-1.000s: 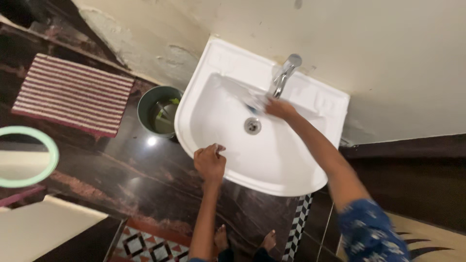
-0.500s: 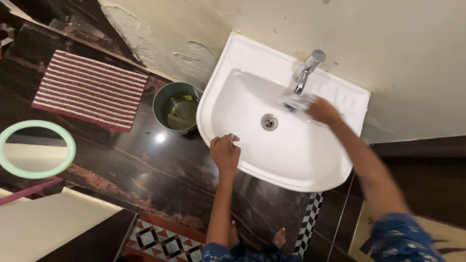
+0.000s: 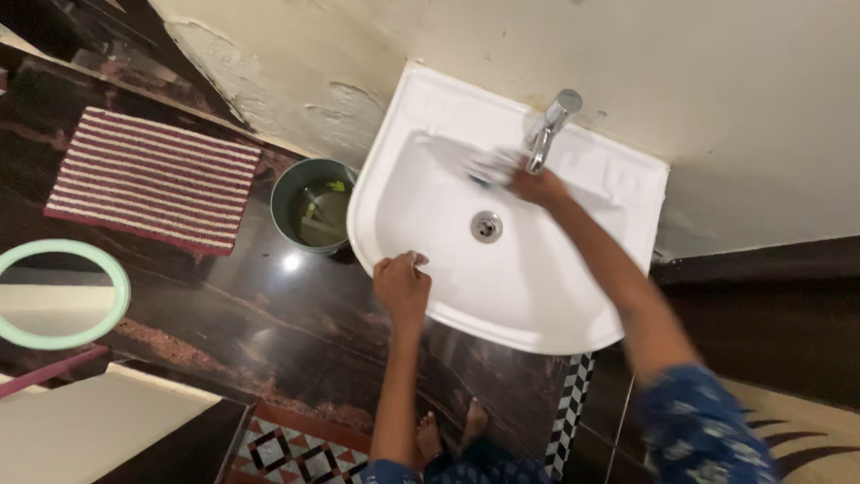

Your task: The person cleans a sink and faucet using a cloth and soapy water, wiping the basin, the rim, and the metal fixtures, before rinsing the sink and washing their hands.

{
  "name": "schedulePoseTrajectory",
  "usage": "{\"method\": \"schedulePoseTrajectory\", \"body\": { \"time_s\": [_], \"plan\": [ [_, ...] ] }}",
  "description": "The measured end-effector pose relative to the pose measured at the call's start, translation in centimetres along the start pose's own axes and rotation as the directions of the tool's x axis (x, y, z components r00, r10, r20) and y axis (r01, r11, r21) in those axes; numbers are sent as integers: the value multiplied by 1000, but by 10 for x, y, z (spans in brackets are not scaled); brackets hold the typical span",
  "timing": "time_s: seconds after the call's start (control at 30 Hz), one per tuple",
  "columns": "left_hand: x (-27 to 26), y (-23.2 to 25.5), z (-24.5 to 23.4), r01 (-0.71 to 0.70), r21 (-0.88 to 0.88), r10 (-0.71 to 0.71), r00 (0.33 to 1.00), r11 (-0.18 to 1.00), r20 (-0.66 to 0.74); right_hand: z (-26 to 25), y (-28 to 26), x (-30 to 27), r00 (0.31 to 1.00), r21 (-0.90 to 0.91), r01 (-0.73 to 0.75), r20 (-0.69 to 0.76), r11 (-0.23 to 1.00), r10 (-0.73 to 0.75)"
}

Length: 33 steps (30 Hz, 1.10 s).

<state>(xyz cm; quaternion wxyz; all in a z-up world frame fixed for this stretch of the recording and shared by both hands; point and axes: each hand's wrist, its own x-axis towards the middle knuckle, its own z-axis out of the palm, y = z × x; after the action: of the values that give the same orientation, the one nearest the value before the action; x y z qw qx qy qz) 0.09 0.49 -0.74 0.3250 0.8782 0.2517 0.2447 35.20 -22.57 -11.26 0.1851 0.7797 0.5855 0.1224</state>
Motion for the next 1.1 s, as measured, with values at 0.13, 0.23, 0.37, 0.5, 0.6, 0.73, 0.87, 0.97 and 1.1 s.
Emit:
{"method": "schedulePoseTrajectory", "body": {
  "time_s": [0.13, 0.23, 0.37, 0.5, 0.6, 0.73, 0.87, 0.97, 1.1],
  "plan": [
    [3, 3, -5, 51, 51, -58, 987, 997, 149, 13, -42, 113, 895, 150, -71, 445, 986, -4],
    [5, 8, -6, 34, 41, -38, 993, 999, 114, 18, -55, 117, 1000, -111, -26, 7, 993, 27],
    [2, 4, -5, -27, 59, 23, 998, 998, 65, 19, -42, 32, 972, -308, -62, -233, 949, -12],
    [1, 5, -4, -18, 29, 17, 999, 999, 47, -45, -10, -77, 914, 528, -387, 112, 756, 389],
    [5, 6, -9, 1, 26, -3, 996, 1000, 84, -104, 2, -130, 942, 110, -334, 19, 936, 334],
    [7, 7, -5, -11, 104, 3, 997, 994, 79, -111, 29, -174, 615, 115, -720, 562, 684, 553],
    [9, 8, -3, -50, 62, 50, 999, 997, 1, -57, 19, -170, 605, 278, -797, 363, 537, 709],
    [8, 9, -8, -24, 75, 21, 999, 997, 47, -17, 8, -128, 580, 402, -731, -59, 551, 812],
    [16, 10, -9, -53, 87, 46, 996, 995, 82, -11, 1, -57, 599, 426, -732, 27, 532, 801]
  ]
}}
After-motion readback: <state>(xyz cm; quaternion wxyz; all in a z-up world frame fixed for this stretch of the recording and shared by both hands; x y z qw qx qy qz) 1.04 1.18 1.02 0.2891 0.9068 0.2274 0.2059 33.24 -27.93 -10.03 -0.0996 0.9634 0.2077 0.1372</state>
